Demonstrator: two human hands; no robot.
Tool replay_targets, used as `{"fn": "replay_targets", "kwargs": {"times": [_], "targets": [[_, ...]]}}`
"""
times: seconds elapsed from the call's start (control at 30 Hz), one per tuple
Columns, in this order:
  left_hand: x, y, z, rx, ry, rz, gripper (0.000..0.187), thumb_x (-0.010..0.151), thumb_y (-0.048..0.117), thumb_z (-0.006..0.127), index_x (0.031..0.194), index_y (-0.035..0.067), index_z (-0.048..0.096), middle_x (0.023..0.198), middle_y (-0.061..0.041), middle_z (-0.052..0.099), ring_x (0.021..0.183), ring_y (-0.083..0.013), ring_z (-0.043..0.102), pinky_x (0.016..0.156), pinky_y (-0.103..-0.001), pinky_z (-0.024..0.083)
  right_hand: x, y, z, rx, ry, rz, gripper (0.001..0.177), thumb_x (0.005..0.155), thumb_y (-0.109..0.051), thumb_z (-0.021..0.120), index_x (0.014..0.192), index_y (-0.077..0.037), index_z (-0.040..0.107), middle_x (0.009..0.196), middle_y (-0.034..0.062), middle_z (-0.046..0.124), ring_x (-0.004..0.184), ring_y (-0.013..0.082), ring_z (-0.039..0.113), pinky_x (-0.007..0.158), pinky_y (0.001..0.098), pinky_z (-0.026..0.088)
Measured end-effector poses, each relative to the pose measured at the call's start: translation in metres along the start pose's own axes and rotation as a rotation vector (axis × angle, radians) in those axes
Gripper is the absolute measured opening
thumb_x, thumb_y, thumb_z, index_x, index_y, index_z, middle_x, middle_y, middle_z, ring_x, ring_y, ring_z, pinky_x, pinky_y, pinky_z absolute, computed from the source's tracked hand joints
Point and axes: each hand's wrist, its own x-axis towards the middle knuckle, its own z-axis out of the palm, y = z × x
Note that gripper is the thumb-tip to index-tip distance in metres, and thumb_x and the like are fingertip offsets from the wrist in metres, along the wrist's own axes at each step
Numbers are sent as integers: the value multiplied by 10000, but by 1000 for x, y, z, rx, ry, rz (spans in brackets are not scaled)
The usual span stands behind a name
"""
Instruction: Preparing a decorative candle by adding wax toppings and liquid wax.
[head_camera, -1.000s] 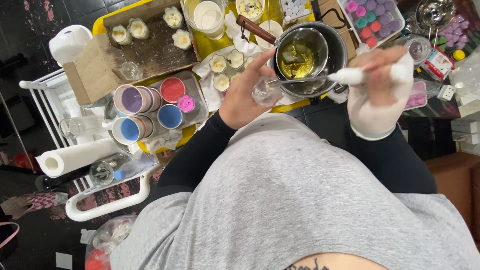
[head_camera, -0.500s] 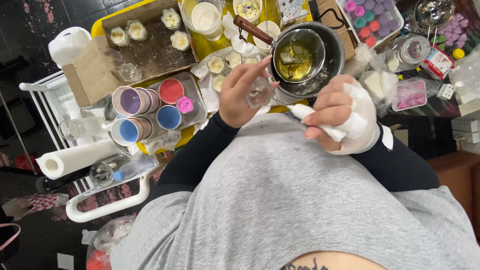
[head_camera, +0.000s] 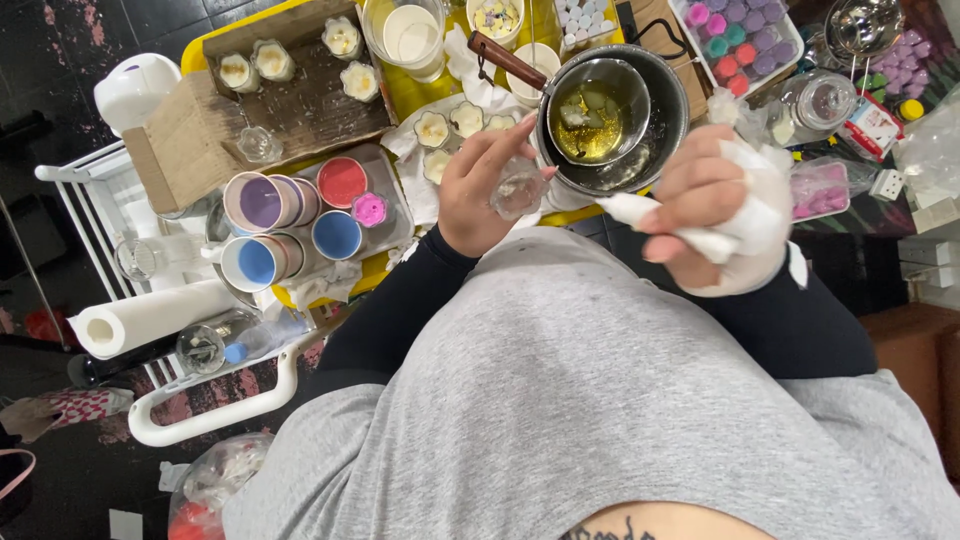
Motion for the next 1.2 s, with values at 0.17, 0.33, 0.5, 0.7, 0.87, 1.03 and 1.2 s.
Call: {"fn": "replay_targets", "kwargs": {"times": [0.17,0.33,0.5,0.7,0.87,1.03,1.2], "targets": [[-2,-1,1,-30,0,-17,665,887,35,889,1458,108,556,1124,-53,638,998,-138,685,896,-283,586,12,-6,8,-27,-118,-87,276,886,-281,840,957,-126,623,842,1,631,807,240,632,792,402,468],[-2,-1,-1,-27,-5,-20,671,893,42,892,1466,111,549,1133,-54,639,1007,-133,688,900,-273,587,13,-17,-1,23,-133,-91,281,852,-300,834,951,-135,629,813,-14,614,783,217,642,783,382,477],[-2,1,-1,-75,-25,-78,700,885,35,893,1484,93,534,1108,-45,640,994,-123,679,895,-269,586,0,-8,-4,143,67,73,247,898,-268,773,920,-136,565,812,-36,652,757,176,624,746,337,484],[-6,-2,3,-155,-9,-98,724,874,-17,864,1501,100,522,1146,-56,632,1013,-131,685,900,-260,597,11,-7,15,-59,-54,33,180,912,-129,794,956,-109,620,813,31,627,774,256,626,738,366,471],[-8,-3,6,-75,99,-72,693,878,9,889,1466,108,537,1138,-56,629,1017,-149,667,906,-276,582,15,-13,18,19,-73,-30,208,913,-116,798,945,-102,594,805,27,629,753,241,632,760,375,479],[-11,-6,6,16,156,-57,660,889,18,889,1448,115,551,1141,-54,622,1007,-149,662,884,-278,571,3,-8,13,149,-15,14,166,932,-89,721,961,-98,558,829,16,652,774,205,648,786,368,486],[-14,-5,2,0,148,-52,657,889,8,881,1448,113,552,1144,-59,616,1007,-161,663,858,-272,573,2,-3,21,46,34,179,143,979,-18,704,962,-89,581,831,59,624,729,205,587,730,323,470]]}}
